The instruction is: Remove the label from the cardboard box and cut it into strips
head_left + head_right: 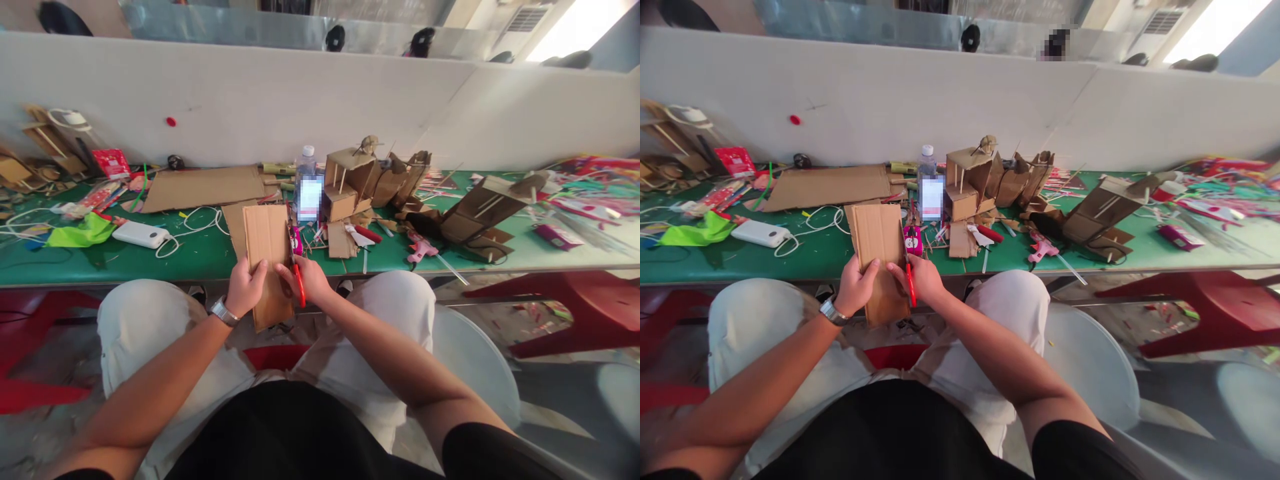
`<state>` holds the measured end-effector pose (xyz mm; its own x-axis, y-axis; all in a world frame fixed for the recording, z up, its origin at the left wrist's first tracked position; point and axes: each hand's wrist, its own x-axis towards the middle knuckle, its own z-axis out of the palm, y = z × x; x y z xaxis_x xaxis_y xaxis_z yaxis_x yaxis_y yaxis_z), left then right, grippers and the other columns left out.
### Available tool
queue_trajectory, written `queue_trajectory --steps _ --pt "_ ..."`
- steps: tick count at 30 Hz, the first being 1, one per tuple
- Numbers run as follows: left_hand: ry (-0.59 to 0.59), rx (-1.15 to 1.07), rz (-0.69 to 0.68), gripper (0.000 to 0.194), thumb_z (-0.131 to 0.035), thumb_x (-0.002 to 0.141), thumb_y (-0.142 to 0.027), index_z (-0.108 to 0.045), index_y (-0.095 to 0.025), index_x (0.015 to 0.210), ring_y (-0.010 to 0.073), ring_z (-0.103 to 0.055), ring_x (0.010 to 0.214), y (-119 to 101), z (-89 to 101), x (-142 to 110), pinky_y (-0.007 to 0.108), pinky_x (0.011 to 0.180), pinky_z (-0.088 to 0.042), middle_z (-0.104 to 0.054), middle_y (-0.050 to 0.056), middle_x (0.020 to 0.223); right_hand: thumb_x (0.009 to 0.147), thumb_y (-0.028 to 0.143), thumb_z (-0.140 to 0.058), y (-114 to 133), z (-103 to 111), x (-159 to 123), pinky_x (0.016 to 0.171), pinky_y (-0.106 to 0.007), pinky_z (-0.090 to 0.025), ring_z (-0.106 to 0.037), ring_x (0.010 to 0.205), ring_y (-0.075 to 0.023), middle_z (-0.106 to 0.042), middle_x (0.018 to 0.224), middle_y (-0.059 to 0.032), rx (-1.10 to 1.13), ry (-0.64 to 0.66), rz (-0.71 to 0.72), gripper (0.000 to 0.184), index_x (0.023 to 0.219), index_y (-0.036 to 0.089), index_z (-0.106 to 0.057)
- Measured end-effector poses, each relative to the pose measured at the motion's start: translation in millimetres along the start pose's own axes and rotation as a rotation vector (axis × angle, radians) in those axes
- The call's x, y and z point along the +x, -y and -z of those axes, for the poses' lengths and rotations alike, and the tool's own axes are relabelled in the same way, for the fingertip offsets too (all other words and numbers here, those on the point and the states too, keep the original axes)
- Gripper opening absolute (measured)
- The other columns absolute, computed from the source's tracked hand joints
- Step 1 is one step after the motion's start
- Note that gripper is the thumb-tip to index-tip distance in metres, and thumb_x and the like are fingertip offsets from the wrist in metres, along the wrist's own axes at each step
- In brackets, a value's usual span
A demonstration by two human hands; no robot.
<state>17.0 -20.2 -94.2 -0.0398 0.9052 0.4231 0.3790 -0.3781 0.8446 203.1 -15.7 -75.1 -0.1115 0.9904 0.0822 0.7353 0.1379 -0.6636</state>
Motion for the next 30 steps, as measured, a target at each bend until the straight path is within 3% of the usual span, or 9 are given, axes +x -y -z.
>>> queue_trajectory --steps 11,25,30 --pt "0.001 -0.221 0.119 0.030 -0.065 0.095 -0.046 -0.074 -0.018 0.100 0.0307 -0.074 0.104 4 -0.8 5 0.040 0.093 -0.055 -0.080 0.012 0.107 0.094 0.073 -0.055 1 5 -1 0.059 -0.028 -0.033 -0.052 0.061 -0.0160 -0.057 0.061 0.0006 0.108 -0.043 0.061 0.057 0.066 0.024 -0.044" --pt "0.062 -0.387 0.219 0.036 -0.069 0.091 -0.050 -0.078 -0.017 0.102 0.0318 -0.076 0.101 12 -3.6 8 0.041 0.089 -0.060 -0.083 0.010 0.105 0.095 0.073 -0.051 1 6 -4 0.061 -0.027 -0.037 -0.056 0.063 -0.0170 -0.060 0.064 -0.0002 0.176 -0.035 0.059 0.056 0.068 0.024 -0.046" --pt "0.125 -0.390 0.205 0.035 -0.071 0.091 -0.047 -0.079 -0.018 0.109 0.0336 -0.075 0.108 10 -4.7 5 0.044 0.097 -0.058 -0.082 0.011 0.109 0.096 0.074 -0.048 -3 4 -1 0.061 -0.027 -0.034 -0.053 0.062 -0.0176 -0.059 0.065 -0.0011 0.166 -0.064 0.022 0.057 0.069 0.025 -0.043"
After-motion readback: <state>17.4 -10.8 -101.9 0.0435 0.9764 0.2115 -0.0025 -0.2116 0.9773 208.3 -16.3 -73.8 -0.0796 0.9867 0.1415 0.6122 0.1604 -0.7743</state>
